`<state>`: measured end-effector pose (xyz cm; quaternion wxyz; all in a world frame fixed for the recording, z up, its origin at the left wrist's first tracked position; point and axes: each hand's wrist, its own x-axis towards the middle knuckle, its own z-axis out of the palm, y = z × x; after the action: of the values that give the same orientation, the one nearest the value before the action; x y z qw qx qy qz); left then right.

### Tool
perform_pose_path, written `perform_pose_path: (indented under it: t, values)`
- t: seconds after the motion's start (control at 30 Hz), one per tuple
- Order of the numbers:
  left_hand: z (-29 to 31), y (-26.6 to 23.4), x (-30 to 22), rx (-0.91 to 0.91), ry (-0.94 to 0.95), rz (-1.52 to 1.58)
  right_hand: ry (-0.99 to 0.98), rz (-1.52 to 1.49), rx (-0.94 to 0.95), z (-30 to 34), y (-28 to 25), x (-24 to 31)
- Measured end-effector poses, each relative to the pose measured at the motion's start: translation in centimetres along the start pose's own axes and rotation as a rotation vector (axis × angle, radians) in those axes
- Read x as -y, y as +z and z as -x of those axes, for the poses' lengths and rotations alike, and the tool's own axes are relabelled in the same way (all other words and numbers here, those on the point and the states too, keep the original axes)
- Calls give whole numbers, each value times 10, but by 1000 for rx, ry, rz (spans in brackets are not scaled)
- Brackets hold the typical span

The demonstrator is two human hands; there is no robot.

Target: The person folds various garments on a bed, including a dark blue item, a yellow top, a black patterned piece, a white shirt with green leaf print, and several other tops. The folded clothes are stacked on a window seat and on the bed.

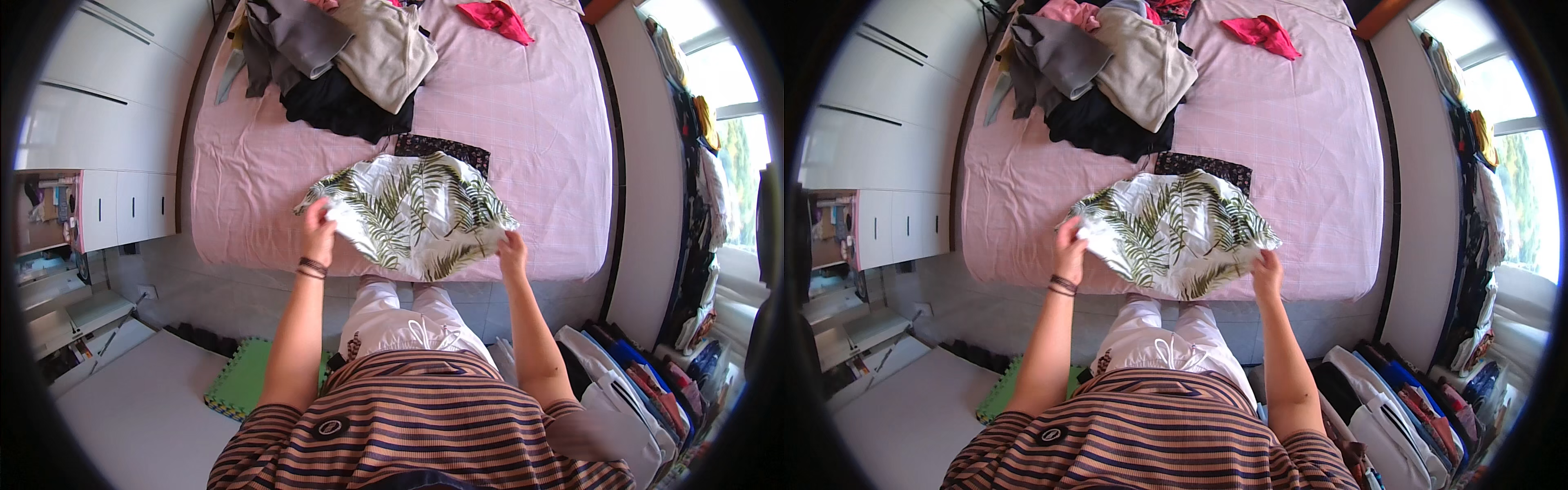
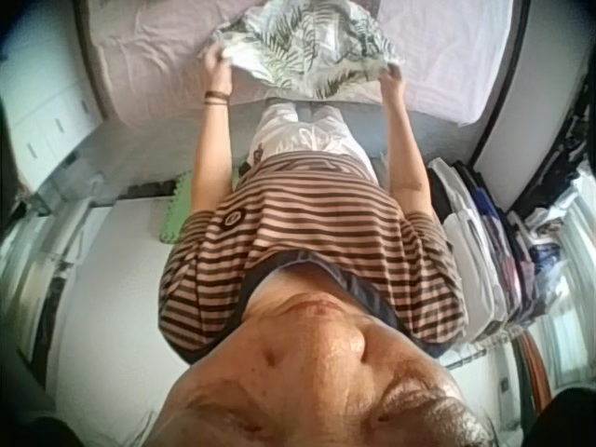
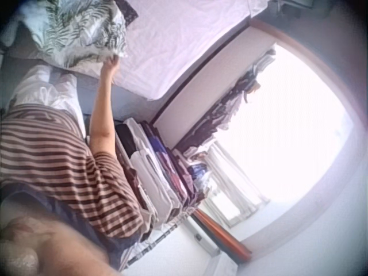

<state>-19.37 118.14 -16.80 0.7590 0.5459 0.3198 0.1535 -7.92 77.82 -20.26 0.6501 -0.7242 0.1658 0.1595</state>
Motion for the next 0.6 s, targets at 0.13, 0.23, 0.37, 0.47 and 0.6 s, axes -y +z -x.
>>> perform_pose_path:
  t: [0.13,0.23,0.37,0.47,0.6]
  values:
    - [2,104,-26,392,187,-350,-370,455,251,2,85,87]
    - [2,160,-42,567,196,-318,-404,469,414,19,125,148]
    - [-9,187,-67,667,190,-252,-620,574,406,22,137,200]
    - [-19,190,-88,738,153,-337,-688,552,503,20,134,228]
    - [-26,202,-114,736,7,-382,-573,540,554,25,124,247]
